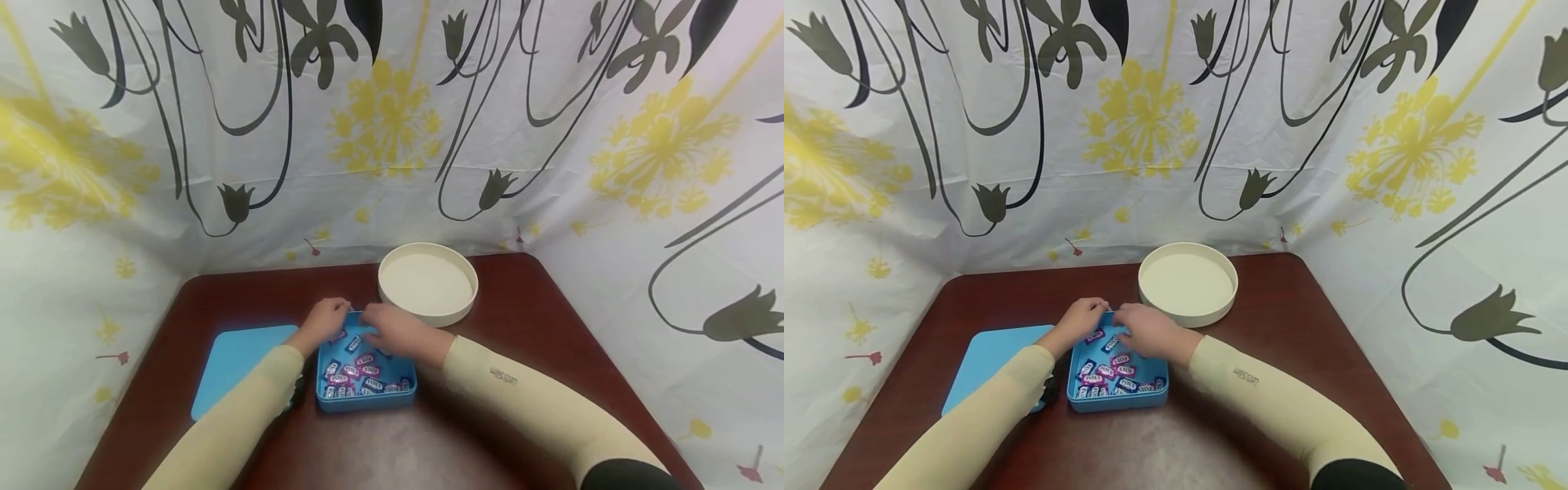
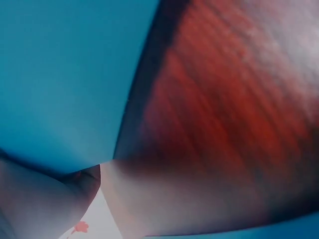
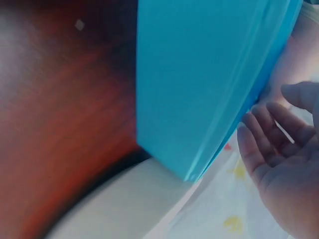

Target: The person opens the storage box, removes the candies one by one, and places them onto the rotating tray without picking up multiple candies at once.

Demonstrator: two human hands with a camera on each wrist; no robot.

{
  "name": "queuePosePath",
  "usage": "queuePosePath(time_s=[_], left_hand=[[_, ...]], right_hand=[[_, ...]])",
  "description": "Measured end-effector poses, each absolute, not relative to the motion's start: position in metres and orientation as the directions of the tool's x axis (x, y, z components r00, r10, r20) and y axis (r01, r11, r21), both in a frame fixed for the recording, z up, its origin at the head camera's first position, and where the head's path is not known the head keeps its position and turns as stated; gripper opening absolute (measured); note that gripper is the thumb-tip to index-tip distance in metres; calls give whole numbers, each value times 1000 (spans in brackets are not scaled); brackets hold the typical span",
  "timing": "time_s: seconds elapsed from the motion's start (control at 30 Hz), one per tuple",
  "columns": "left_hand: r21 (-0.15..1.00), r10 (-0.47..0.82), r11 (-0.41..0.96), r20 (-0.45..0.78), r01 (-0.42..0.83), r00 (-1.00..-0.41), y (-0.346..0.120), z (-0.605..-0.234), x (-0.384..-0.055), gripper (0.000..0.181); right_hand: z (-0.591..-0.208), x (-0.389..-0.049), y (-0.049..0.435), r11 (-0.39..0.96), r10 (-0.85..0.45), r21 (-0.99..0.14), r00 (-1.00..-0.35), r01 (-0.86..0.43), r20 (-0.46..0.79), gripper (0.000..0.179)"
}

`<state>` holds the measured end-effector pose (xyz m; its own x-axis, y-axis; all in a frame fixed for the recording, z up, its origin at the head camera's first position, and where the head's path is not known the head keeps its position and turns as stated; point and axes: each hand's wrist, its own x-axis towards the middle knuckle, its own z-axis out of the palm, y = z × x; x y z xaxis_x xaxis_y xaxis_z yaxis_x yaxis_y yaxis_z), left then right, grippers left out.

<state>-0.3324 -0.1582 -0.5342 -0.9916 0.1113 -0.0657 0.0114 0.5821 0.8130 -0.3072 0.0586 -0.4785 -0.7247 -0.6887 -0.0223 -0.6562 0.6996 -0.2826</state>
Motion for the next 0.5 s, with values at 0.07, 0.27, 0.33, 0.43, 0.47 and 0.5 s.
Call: queuePosePath(time_s=[0.07,0.27,0.33,0.43,0.47,0.5], left_hand=[[828,105,560,-59,10,-993,-159,-537,-333,37],[841,95,541,-33,23,-995,-158,-542,-336,38],[836,93,547,-28,28,-995,-158,-542,-335,36],[829,89,557,-11,41,-996,-158,-541,-334,35],[828,88,559,-4,46,-996,-158,-540,-334,35],[827,83,561,1,48,-997,-158,-540,-334,34]], right_hand=[[-480,-309,46,663,-740,-230,-671,-712,-54,38],[-498,-313,21,581,-813,-98,-572,-808,-109,40],[-502,-314,17,579,-813,-79,-568,-811,-125,40],[-507,-317,14,576,-815,-83,-564,-813,-135,38],[-508,-318,13,573,-817,-86,-561,-815,-136,37],[-509,-319,13,570,-819,-92,-557,-816,-136,35]])
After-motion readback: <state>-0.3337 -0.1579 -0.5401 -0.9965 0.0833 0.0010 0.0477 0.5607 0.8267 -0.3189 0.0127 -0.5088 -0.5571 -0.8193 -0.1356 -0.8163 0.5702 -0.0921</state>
